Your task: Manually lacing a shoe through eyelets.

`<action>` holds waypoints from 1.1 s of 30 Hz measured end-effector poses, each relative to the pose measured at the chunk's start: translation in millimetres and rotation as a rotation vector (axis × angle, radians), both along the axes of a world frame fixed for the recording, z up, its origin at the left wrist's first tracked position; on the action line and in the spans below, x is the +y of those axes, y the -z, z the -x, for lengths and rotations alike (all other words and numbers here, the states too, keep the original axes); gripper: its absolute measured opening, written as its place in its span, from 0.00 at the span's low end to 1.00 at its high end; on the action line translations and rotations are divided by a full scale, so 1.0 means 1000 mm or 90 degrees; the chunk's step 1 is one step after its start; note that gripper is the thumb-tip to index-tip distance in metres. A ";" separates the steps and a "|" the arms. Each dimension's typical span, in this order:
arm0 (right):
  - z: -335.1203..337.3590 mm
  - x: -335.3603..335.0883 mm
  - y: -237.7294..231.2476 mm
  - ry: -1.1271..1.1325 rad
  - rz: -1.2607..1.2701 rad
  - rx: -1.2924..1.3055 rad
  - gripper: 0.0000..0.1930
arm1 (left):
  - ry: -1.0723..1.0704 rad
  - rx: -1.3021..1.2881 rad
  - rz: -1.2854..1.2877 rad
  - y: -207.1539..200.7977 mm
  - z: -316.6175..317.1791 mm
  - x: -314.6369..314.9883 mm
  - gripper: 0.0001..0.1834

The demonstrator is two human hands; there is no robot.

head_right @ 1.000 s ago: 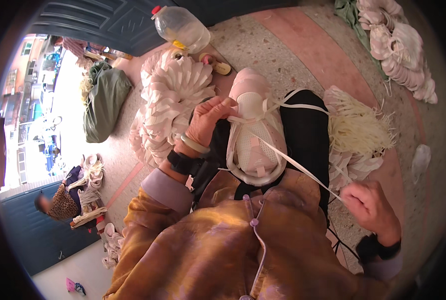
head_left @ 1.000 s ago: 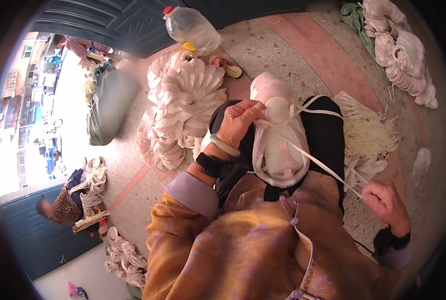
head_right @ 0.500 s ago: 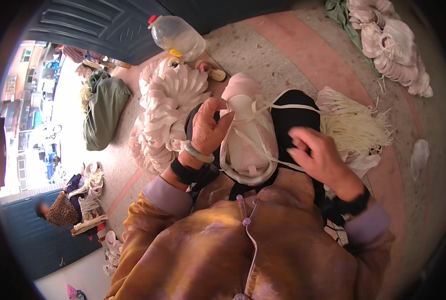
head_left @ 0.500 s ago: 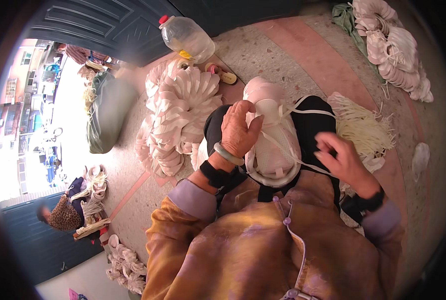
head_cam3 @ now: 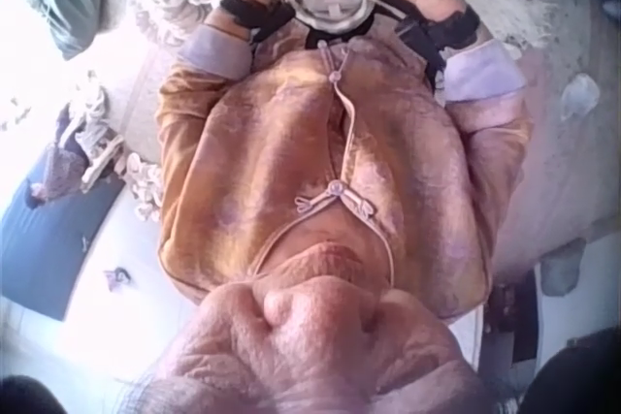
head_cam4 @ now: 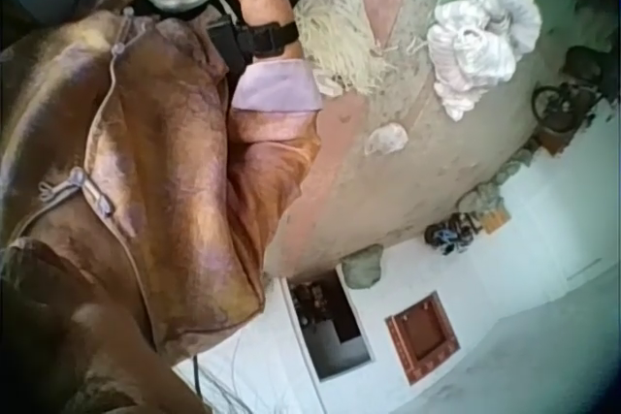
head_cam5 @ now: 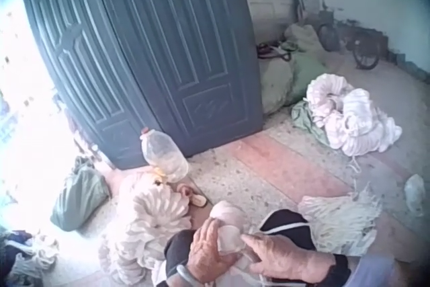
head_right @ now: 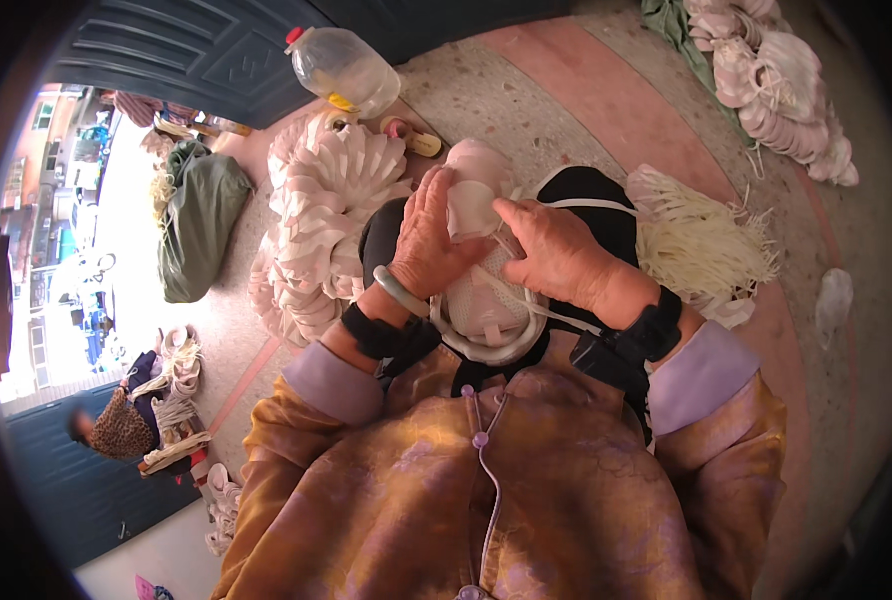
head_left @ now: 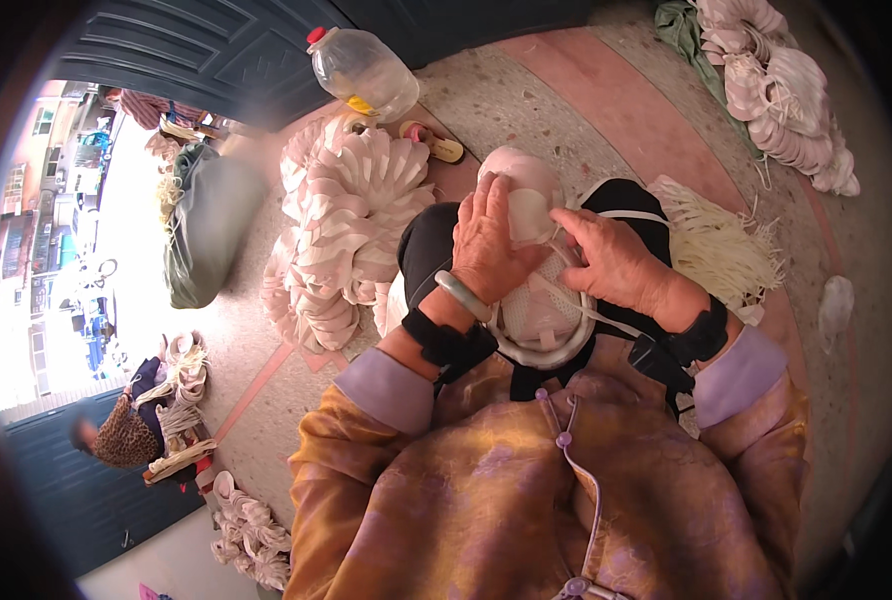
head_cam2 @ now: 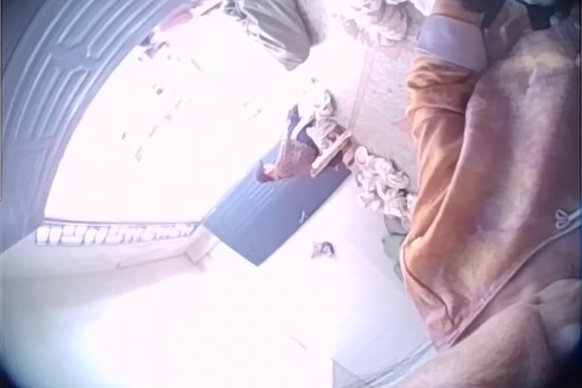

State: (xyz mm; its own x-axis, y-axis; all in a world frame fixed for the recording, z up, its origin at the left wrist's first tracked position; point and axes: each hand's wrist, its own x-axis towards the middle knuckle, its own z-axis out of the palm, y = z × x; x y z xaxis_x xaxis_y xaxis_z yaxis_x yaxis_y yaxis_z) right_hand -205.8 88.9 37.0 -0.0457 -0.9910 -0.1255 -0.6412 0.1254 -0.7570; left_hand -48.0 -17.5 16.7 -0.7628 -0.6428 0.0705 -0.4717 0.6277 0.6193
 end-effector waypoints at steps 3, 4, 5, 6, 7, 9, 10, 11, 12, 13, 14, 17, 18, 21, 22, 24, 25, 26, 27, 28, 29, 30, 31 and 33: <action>-0.001 0.002 0.006 0.026 0.021 0.055 0.28 | -0.021 -0.021 -0.040 -0.006 0.008 0.006 0.49; -0.002 0.003 0.008 0.038 0.020 0.074 0.28 | -0.033 -0.024 -0.040 -0.006 0.010 0.007 0.50; -0.003 0.003 0.009 0.037 0.017 0.077 0.28 | -0.046 -0.027 -0.040 -0.005 0.012 0.009 0.51; -0.005 0.005 0.010 0.048 0.049 0.082 0.26 | -0.046 -0.024 -0.044 -0.003 0.012 0.010 0.51; -0.006 0.006 0.011 0.059 0.082 0.088 0.25 | -0.050 -0.014 -0.023 0.000 0.011 0.012 0.51; -0.008 0.006 0.011 0.050 0.081 0.112 0.23 | -0.054 -0.003 -0.006 0.005 0.010 0.013 0.51; -0.010 0.007 0.011 0.041 0.083 0.132 0.21 | -0.040 0.020 0.017 0.007 0.010 0.013 0.50; -0.011 0.007 0.010 0.040 0.081 0.134 0.21 | -0.027 0.042 0.041 0.009 0.009 0.013 0.49; -0.011 0.006 0.009 0.015 0.088 0.141 0.15 | -0.027 0.044 0.039 0.009 0.008 0.013 0.49; -0.011 0.006 0.008 -0.010 0.095 0.146 0.10 | -0.017 0.043 0.051 0.008 0.008 0.013 0.48; -0.010 0.006 0.009 -0.011 0.094 0.148 0.10 | -0.007 0.041 0.063 0.007 0.007 0.013 0.48; -0.005 0.006 0.018 -0.027 0.081 0.148 0.07 | 0.019 -0.007 0.112 -0.004 0.010 0.016 0.47; -0.001 0.004 0.023 -0.051 0.083 0.137 0.07 | 0.022 -0.008 0.112 -0.009 0.010 0.018 0.47; 0.004 -0.003 0.033 -0.083 0.045 0.120 0.08 | 0.075 -0.040 0.270 -0.021 0.011 0.025 0.35; 0.007 -0.005 0.034 -0.094 0.004 0.115 0.10 | 0.156 -0.101 0.292 -0.022 0.012 0.026 0.25; 0.015 -0.011 0.032 -0.121 -0.028 0.092 0.11 | 0.240 -0.164 0.314 -0.022 0.013 0.028 0.15; 0.018 -0.013 0.030 -0.151 -0.062 0.069 0.13 | 0.252 -0.154 0.324 -0.018 0.013 0.029 0.10; 0.020 -0.013 0.029 -0.148 -0.060 0.067 0.13 | 0.265 -0.143 0.333 -0.013 0.014 0.029 0.05; 0.020 -0.015 0.023 -0.150 -0.092 0.038 0.14 | 0.238 -0.113 0.336 -0.012 0.017 0.027 0.05; 0.020 -0.016 0.021 -0.152 -0.123 0.008 0.14 | 0.241 -0.115 0.337 -0.012 0.017 0.028 0.05; 0.020 -0.016 0.022 -0.150 -0.122 0.005 0.14 | 0.227 -0.144 0.306 -0.011 0.017 0.030 0.05; 0.020 -0.014 0.023 -0.133 -0.084 -0.011 0.12 | 0.214 -0.172 0.275 -0.013 0.019 0.031 0.05; 0.021 -0.013 0.024 -0.116 -0.046 -0.026 0.11 | 0.217 -0.173 0.276 -0.012 0.021 0.031 0.05; 0.023 -0.012 0.026 -0.122 -0.034 -0.030 0.12 | 0.217 -0.186 0.286 -0.010 0.023 0.030 0.06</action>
State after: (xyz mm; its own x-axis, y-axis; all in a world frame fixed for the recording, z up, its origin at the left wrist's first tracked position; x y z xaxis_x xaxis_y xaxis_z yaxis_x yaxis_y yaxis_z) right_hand -228.3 76.8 10.6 0.1507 -0.9728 -0.1757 -0.6212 0.0451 -0.7824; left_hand -71.2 12.8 27.2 -0.9479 -0.3167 0.0359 -0.3093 0.9412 0.1363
